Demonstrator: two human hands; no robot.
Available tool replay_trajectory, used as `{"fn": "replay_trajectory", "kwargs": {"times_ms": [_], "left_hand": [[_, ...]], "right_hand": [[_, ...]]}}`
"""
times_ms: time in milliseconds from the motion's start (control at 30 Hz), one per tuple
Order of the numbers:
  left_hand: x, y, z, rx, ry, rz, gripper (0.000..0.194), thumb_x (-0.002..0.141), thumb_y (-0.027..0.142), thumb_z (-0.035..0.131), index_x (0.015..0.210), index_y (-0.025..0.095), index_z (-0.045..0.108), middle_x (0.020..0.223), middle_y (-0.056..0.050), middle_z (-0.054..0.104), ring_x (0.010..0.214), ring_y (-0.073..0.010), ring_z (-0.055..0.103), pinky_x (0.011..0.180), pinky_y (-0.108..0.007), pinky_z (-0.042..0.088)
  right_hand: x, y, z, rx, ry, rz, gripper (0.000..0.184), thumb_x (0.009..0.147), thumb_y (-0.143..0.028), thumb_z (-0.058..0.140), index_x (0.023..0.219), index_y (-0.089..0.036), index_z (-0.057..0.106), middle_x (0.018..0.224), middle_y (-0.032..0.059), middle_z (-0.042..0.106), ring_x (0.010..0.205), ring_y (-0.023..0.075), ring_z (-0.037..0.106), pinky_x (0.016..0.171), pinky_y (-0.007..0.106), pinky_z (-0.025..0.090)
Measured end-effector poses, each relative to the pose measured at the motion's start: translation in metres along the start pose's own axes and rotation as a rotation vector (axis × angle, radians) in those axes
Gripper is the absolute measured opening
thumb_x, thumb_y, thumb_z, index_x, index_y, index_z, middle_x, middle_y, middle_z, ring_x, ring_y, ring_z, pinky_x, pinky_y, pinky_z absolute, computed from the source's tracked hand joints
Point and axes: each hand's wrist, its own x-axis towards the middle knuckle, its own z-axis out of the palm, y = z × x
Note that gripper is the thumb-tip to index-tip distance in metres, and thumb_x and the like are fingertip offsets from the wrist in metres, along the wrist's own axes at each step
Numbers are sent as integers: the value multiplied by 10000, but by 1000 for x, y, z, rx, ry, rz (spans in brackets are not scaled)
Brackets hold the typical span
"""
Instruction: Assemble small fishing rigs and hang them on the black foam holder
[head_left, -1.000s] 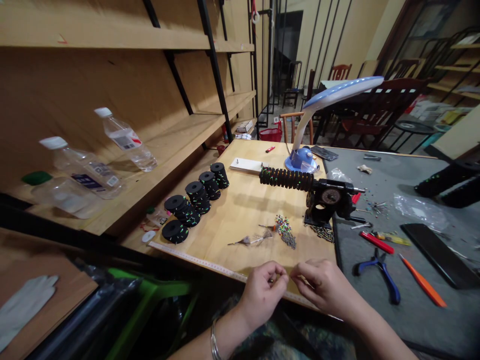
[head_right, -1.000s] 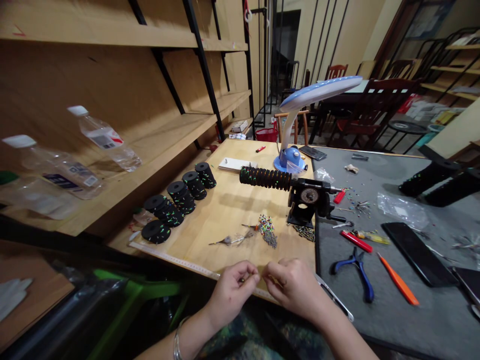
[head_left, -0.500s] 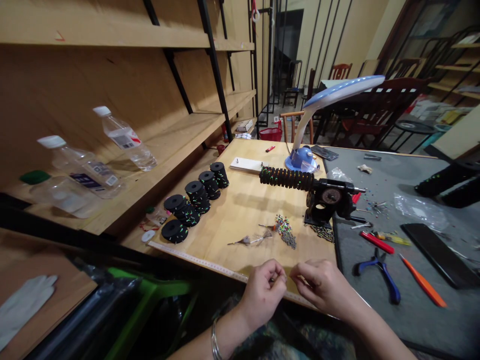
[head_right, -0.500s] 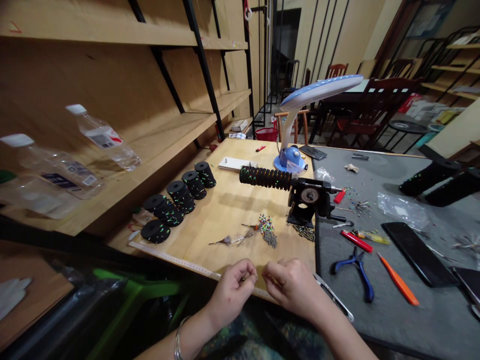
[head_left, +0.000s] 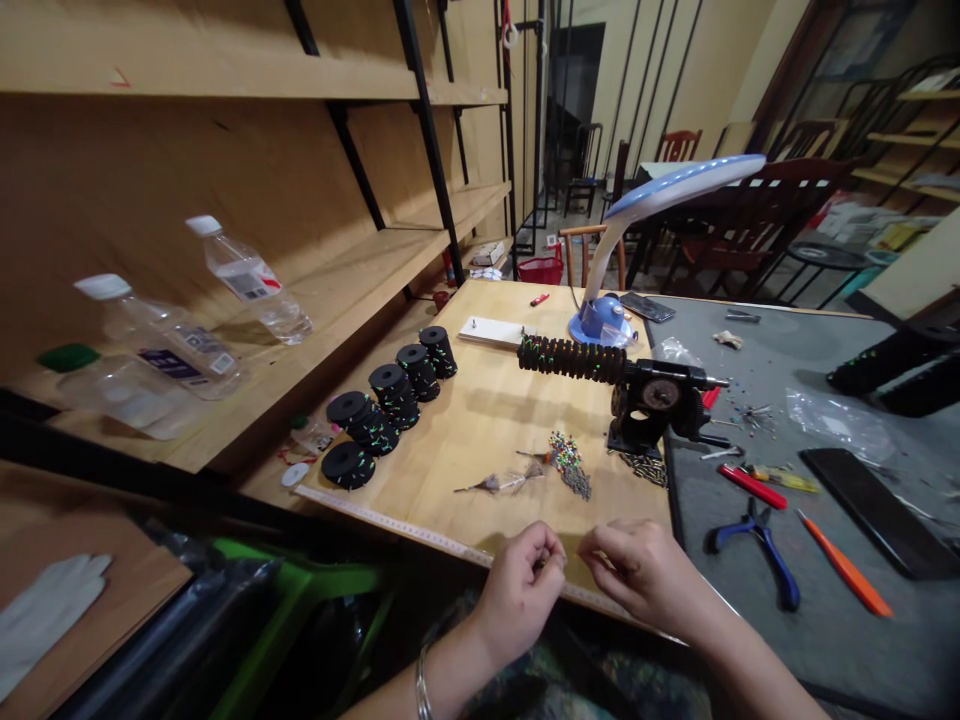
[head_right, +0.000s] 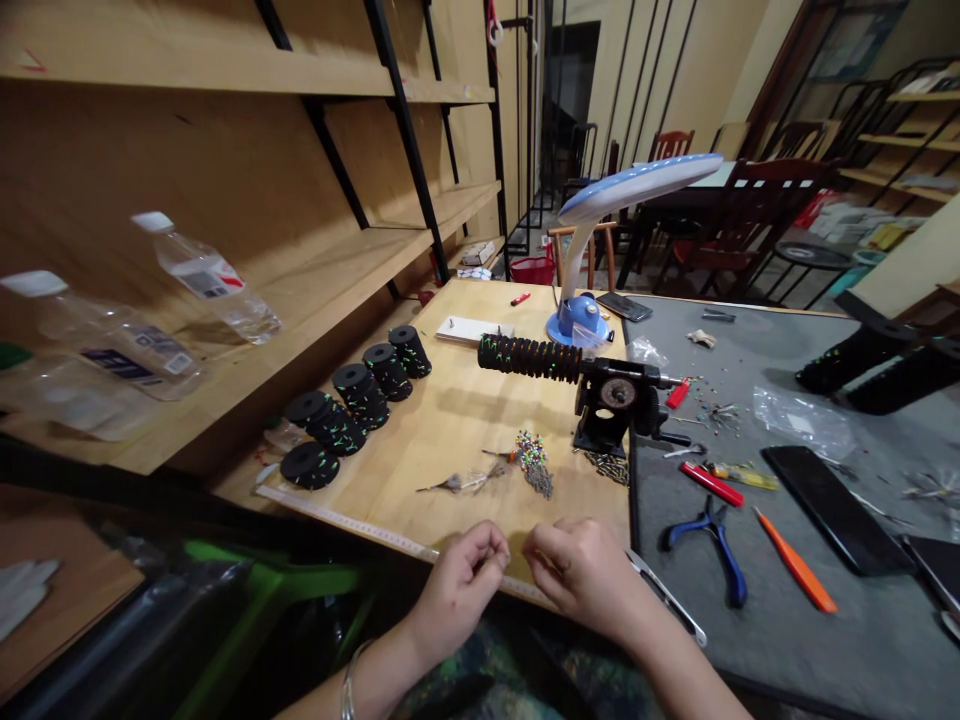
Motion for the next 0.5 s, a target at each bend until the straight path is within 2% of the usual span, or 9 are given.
{"fn": "replay_trajectory", "kwargs": {"times_ms": [167,300,400,500], "left_hand": [[-7,-4,-7,-4,-79,8,151,866,244,473,735,176,509,593,52,421,556,-113,392,531,-222,297],[-18,-9,-13,7,-193,-16,151,893,255,454,771,180,502,555,40,499,539,-121,459,544,-225,336],[-26,-16,-15,23,-273,-3,138,881,255,477,770,178,505,549,28,531,533,-121,481,545,-226,347],[-31,-26,-15,63,-369,-25,123,851,264,540,768,173,542,548,23,562,514,-118,498,526,-222,354]], "right_hand": [[-4,3,-1,-11,38,-61,236,925,-190,440,941,-198,676,672,51,679,630,171,597,567,251,393],[-14,3,-2,-10,117,-73,241,931,-171,444,1061,-199,645,806,80,709,758,202,612,645,288,465],[-26,2,-8,12,225,-106,281,903,-124,473,1130,-214,611,990,91,717,972,232,605,815,342,499],[-39,11,-19,-13,419,-63,305,884,-120,493,1144,-234,604,1005,83,718,987,240,610,847,370,509]]}}
